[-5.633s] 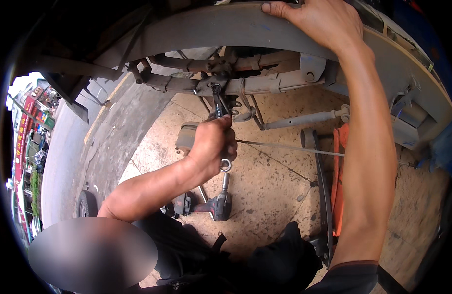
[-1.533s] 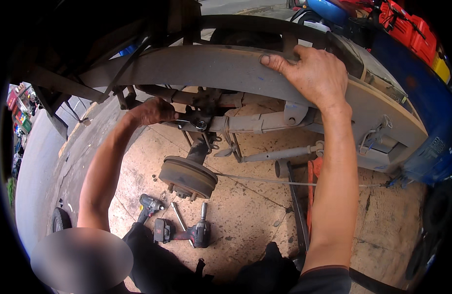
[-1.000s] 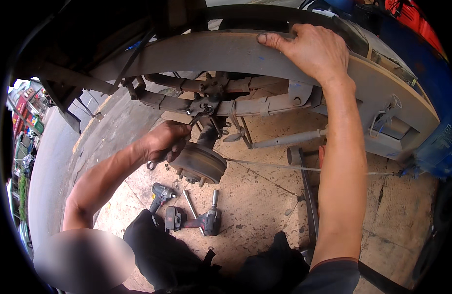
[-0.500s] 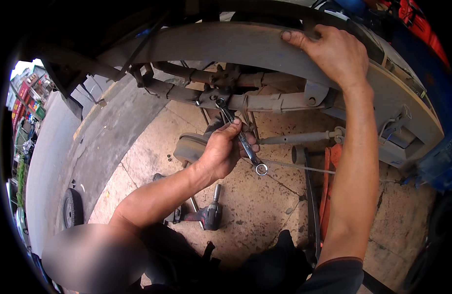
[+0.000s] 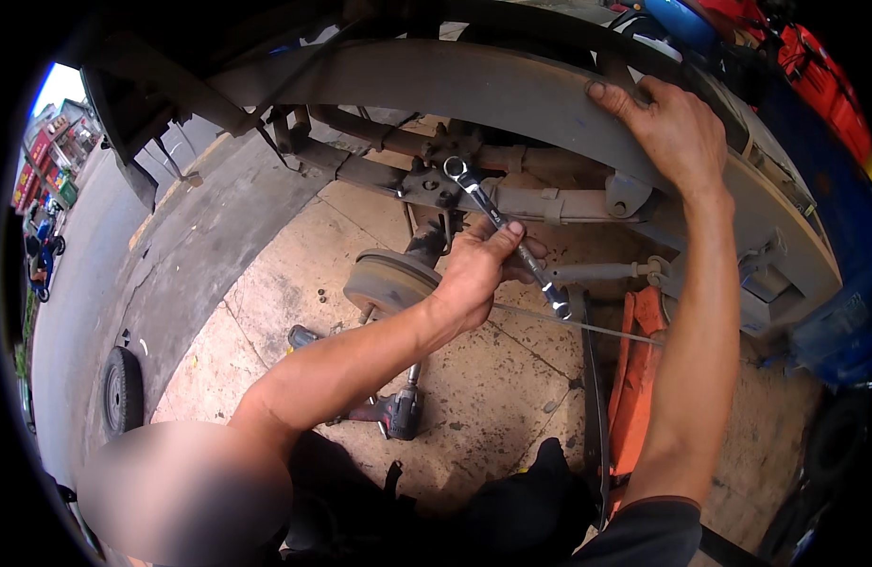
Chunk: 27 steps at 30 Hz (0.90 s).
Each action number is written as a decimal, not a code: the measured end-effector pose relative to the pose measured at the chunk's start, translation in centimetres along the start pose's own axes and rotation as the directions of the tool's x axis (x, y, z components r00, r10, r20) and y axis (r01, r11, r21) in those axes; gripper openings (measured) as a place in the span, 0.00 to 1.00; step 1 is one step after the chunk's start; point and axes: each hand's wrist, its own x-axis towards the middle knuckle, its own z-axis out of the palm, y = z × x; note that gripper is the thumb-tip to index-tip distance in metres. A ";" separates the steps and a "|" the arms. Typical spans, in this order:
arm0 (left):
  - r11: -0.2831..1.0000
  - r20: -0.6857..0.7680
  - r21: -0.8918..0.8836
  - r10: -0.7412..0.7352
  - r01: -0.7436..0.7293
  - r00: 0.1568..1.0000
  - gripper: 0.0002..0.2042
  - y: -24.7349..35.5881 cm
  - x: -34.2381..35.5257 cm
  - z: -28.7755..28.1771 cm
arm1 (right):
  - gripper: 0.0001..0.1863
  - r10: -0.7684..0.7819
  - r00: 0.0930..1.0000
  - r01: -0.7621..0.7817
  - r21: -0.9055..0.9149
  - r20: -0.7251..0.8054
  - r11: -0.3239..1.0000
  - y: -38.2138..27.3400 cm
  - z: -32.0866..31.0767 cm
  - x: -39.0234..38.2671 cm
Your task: The person removes nuts and a bracket from a U-bolt on a vehicle's axle using a wrench and then pulls the U-bolt off by hand.
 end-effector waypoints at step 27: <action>-0.453 0.169 0.840 -0.304 -0.298 0.938 0.23 18.4 10.7 -10.1 | 0.47 0.023 0.997 -0.024 -0.007 -0.072 1.000 0.7 0.8 0.2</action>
